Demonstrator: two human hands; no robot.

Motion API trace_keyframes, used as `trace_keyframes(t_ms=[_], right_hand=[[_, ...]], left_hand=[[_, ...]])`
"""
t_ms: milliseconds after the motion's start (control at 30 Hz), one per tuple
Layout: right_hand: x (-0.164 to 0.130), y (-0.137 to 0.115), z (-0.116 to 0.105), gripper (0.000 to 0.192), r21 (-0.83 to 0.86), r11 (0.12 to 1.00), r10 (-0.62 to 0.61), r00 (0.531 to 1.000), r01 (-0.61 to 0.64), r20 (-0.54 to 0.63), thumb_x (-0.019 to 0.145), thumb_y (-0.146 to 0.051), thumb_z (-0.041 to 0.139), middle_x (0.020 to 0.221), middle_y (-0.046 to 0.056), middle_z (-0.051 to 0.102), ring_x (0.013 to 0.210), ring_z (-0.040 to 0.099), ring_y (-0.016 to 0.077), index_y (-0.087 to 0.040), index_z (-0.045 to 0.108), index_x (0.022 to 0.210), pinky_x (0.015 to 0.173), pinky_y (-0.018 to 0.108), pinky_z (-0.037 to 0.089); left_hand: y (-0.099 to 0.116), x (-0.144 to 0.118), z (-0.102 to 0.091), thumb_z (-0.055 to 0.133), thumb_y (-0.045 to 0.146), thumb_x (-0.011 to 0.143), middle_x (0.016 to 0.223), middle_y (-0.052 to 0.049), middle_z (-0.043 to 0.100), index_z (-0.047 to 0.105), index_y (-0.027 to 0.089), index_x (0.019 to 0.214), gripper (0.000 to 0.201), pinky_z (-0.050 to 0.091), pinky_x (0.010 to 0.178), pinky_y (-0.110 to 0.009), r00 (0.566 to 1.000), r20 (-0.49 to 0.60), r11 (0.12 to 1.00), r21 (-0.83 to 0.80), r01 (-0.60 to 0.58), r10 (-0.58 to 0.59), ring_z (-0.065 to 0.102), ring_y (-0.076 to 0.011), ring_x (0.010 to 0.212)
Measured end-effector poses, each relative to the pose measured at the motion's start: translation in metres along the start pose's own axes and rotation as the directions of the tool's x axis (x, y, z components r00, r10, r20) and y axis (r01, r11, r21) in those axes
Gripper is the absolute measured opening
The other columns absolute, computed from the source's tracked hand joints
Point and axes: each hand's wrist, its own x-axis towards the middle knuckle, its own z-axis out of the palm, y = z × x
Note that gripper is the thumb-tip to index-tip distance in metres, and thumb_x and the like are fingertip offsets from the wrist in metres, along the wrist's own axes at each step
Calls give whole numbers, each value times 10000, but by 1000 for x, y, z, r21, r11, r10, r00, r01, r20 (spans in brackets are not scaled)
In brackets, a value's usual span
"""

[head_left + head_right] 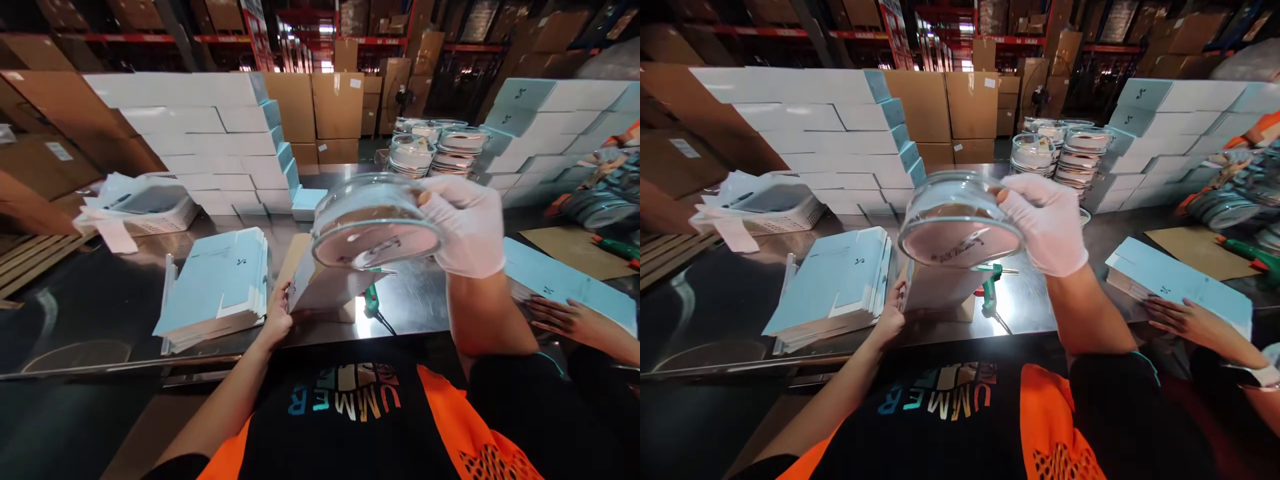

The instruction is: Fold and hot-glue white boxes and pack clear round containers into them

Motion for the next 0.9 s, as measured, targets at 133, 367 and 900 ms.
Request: trace_keyframes(t_ms=[133, 367, 900], right_hand=[[4, -10, 6, 312, 155, 986, -11, 960, 56, -280, 994, -541, 811, 943, 27, 829, 857, 799, 183, -236, 868, 969, 788, 322, 641], [-34, 28, 32, 380, 333, 940, 138, 977, -77, -164, 903, -623, 910, 942, 8, 842, 821, 755, 175, -249, 890, 968, 765, 326, 624], [-38, 29, 44, 429, -140, 970, -132, 910, 201, 393, 1032, -442, 755, 1438, 152, 734, 1363, 676, 369, -248, 753, 1416, 1196, 617, 541]], left_hand=[[-4, -1, -1, 1090, 379, 468, 1490, -151, 652, 465, 301, 1528, 1233, 555, 1166, -522, 1000, 0, 1000, -26, -1, 1, 693, -378, 1349], [-9, -6, -7, 1097, 426, 493, 1297, -94, 732, 481, 277, 1555, 1237, 607, 1049, -480, 999, 40, 996, -85, 8, -5, 734, -327, 1160], [-14, -3, -1, 1092, 448, 541, 1372, -137, 702, 542, 249, 1426, 1061, 590, 1144, -547, 985, 162, 988, 133, -84, 62, 725, -360, 1283]])
